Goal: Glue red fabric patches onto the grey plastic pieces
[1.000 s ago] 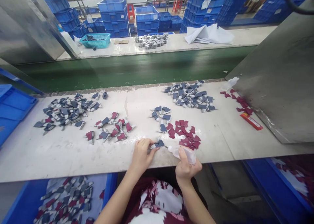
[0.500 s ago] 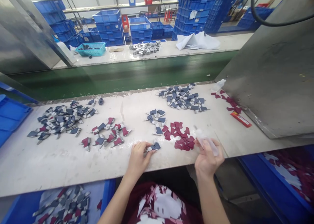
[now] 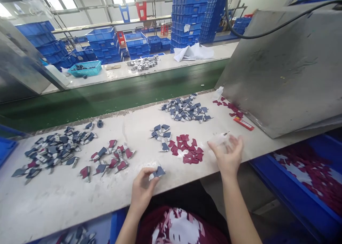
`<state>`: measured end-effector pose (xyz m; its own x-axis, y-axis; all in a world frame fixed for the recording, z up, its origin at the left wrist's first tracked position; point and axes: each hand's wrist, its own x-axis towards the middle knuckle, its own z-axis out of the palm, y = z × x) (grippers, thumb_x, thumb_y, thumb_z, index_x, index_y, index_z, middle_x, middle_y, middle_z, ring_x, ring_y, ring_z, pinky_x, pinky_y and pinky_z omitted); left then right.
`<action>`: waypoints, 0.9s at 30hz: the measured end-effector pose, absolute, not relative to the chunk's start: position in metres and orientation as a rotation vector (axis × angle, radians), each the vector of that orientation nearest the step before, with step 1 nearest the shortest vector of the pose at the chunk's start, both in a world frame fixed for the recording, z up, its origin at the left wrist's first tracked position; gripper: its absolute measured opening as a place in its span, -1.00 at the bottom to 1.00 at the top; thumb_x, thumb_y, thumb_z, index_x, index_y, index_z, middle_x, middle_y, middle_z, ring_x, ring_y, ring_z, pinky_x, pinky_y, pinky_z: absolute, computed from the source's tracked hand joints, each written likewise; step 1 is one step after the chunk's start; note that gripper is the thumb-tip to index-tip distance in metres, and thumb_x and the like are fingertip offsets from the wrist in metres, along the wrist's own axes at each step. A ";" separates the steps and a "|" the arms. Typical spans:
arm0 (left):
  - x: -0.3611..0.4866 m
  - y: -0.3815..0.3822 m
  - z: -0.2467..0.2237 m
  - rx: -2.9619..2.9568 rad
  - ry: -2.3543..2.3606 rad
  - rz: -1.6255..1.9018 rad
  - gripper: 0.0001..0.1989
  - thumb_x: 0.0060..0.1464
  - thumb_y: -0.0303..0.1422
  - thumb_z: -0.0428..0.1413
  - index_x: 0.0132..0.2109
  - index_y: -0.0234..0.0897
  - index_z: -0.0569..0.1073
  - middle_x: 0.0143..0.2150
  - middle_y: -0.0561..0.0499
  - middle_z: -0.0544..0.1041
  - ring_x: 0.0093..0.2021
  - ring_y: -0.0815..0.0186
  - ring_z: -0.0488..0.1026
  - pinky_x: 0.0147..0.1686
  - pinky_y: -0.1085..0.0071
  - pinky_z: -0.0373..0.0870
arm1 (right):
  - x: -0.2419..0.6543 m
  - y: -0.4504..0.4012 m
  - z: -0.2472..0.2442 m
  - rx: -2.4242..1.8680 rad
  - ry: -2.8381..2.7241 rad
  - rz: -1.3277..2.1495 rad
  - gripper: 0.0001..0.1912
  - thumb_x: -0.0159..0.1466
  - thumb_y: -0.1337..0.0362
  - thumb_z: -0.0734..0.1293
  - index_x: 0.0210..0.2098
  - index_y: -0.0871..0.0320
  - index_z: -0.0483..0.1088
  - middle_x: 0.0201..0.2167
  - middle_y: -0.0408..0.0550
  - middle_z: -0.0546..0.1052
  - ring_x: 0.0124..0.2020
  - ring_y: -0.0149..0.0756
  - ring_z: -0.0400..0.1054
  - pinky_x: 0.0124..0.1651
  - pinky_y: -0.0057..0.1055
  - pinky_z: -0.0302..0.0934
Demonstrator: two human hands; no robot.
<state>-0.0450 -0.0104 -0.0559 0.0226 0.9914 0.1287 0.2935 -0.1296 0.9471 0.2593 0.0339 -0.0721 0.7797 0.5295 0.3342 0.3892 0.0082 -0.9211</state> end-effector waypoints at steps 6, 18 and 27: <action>-0.039 -0.040 -0.059 1.529 1.124 1.238 -0.85 0.17 -0.26 0.21 -0.24 -0.25 0.52 -0.35 -0.05 0.53 -0.31 0.25 0.51 -0.30 0.39 0.49 | 0.183 0.010 -0.057 -1.725 -1.113 -0.162 -0.65 0.16 -0.03 0.46 -0.26 0.12 0.55 -0.28 0.07 0.47 -0.14 -0.02 0.34 0.04 0.01 0.19; -0.026 -0.034 -0.052 1.041 1.447 1.375 -0.73 -0.02 -0.17 0.33 -0.23 -0.26 0.63 -0.24 -0.10 0.69 -0.17 0.09 0.65 -0.12 0.27 0.59 | 0.143 0.028 -0.059 -1.615 -1.293 0.493 -0.64 0.29 -0.05 0.31 -0.38 0.11 0.49 -0.31 0.04 0.54 -0.17 -0.07 0.35 -0.10 -0.13 0.26; -0.018 -0.007 -0.027 1.090 1.376 1.320 -0.75 -0.05 -0.27 0.34 -0.19 -0.24 0.68 -0.29 -0.05 0.71 -0.34 0.11 0.68 -0.24 0.29 0.66 | 0.137 -0.007 -0.021 -1.218 -1.222 1.036 -0.70 0.25 0.12 0.40 -0.06 0.06 0.56 -0.40 -0.11 0.56 -0.38 -0.30 0.48 -0.28 -0.37 0.43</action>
